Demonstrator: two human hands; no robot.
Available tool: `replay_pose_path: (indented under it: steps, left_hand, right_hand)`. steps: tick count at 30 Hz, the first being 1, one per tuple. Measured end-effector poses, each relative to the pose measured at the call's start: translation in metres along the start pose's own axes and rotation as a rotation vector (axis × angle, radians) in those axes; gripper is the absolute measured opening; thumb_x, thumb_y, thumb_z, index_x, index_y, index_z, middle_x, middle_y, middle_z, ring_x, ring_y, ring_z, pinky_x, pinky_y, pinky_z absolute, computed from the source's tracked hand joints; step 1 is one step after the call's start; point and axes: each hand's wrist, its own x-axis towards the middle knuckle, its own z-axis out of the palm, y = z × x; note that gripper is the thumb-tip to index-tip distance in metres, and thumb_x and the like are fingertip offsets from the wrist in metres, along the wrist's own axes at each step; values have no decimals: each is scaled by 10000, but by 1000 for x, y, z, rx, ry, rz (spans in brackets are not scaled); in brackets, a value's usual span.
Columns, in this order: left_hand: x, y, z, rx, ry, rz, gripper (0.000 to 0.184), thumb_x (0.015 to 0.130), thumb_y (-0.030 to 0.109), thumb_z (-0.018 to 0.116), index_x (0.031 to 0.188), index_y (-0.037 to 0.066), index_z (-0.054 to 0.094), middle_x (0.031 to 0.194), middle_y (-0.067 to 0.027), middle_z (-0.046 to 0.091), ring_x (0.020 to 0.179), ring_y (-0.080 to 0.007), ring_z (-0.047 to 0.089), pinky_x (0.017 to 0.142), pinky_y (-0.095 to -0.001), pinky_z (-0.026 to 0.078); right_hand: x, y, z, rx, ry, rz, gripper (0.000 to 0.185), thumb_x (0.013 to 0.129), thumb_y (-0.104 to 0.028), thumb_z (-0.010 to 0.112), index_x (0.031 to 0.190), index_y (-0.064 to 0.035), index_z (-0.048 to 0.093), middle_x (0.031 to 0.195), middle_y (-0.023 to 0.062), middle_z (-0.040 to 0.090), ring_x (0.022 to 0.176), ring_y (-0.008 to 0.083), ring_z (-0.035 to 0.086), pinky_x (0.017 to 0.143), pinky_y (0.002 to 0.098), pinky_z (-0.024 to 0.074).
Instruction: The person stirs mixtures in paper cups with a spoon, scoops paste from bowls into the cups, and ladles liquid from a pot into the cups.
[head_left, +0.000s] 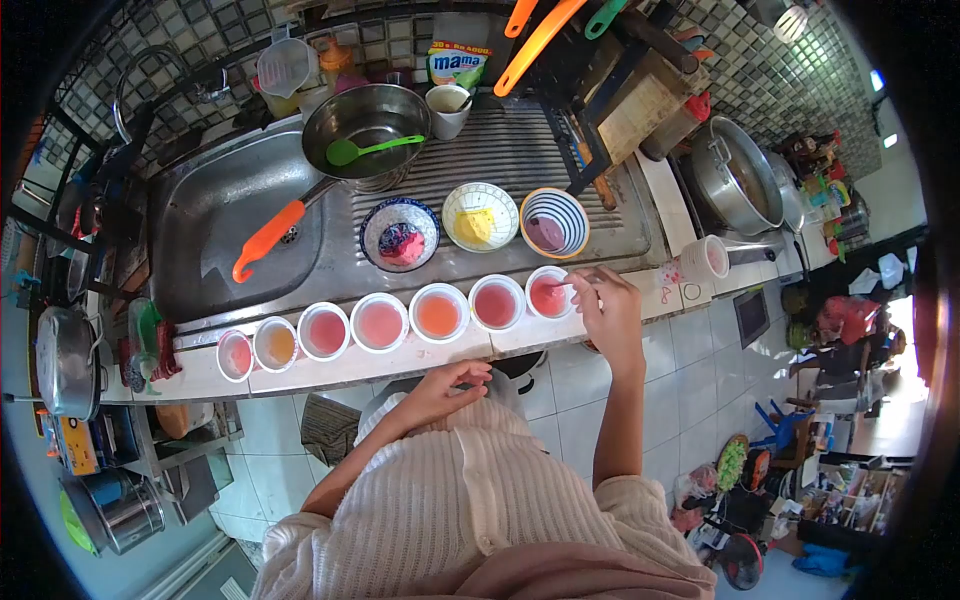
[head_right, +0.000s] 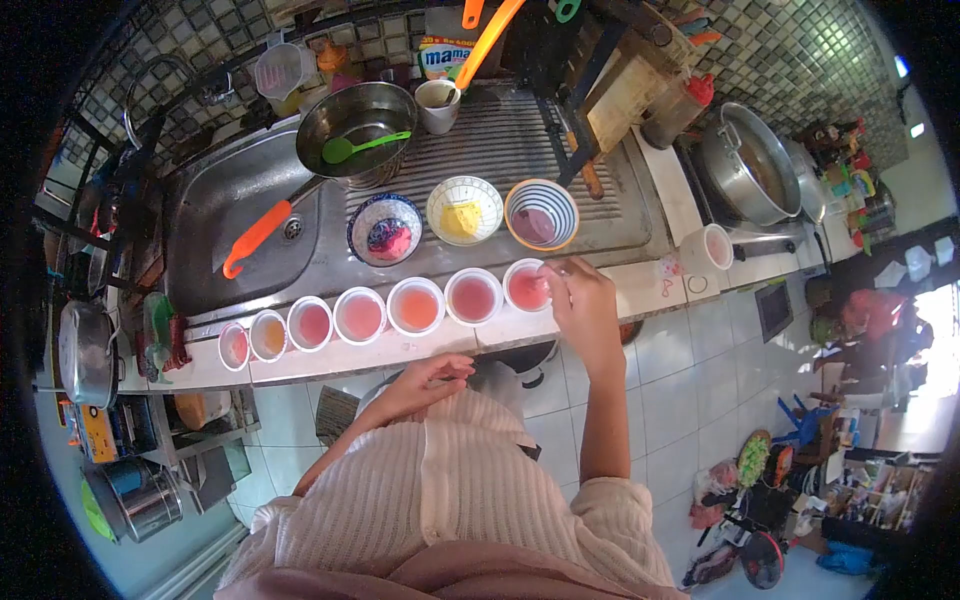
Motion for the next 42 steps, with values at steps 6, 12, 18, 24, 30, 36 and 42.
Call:
replay_pose_path:
  steps: [6, 12, 18, 24, 30, 36, 42]
  left_hand:
    - [0, -10, -1, 6, 8, 55, 354, 895, 152, 567, 1202, 1, 473, 1150, -113, 548, 1077, -187, 534, 923, -308, 415]
    - [-3, -1, -1, 5, 18, 27, 285, 894, 150, 568, 1134, 13, 503, 1139, -109, 550, 1067, -182, 536, 922, -311, 416]
    - [-5, -9, -3, 24, 37, 88, 121, 896, 133, 560, 911, 27, 503, 1071, -108, 571, 1014, -156, 540, 885, -303, 425]
    - [-17, -11, -2, -31, 127, 85, 155, 892, 127, 562, 826, 35, 456, 1009, -99, 588, 963, -141, 545, 834, -291, 433]
    - [-36, -5, 4, -7, 336, 65, 213, 880, 109, 569, 735, 24, 440, 913, -79, 604, 910, -117, 549, 790, -268, 435]
    - [-47, -13, 18, 38, 528, 90, 188, 870, 85, 567, 729, 8, 471, 888, -60, 607, 888, -123, 553, 779, -271, 430]
    - [-50, -21, 34, -47, 676, 125, 49, 862, 55, 561, 861, 6, 556, 957, -76, 590, 939, -151, 561, 851, -277, 428]
  right_hand:
    - [-1, 3, 0, -54, -75, -149, 125, 806, -43, 523, 807, 34, 623, 802, 155, 625, 680, 305, 600, 623, 359, 470]
    - [-1, 6, 3, 23, -67, -201, 123, 820, -31, 549, 781, 60, 622, 718, 109, 624, 509, 160, 563, 487, 276, 436]
    - [0, 4, 5, 41, -48, -96, 111, 803, -37, 547, 826, 25, 636, 801, 144, 638, 682, 305, 607, 623, 347, 476]
    - [6, 2, 2, -77, -21, -172, 117, 816, -58, 566, 786, 37, 628, 758, 127, 620, 613, 234, 589, 550, 300, 449]
    - [9, -3, -5, 2, -222, -302, 111, 824, -58, 555, 818, 31, 622, 732, 129, 589, 604, 271, 561, 535, 316, 428]
    - [13, -6, -8, -17, -301, -241, 115, 820, -64, 562, 819, 34, 623, 718, 120, 576, 604, 235, 567, 550, 297, 434]
    - [21, 0, -10, -71, -282, -379, 112, 819, -42, 547, 822, 42, 621, 771, 125, 605, 634, 212, 586, 570, 287, 441]
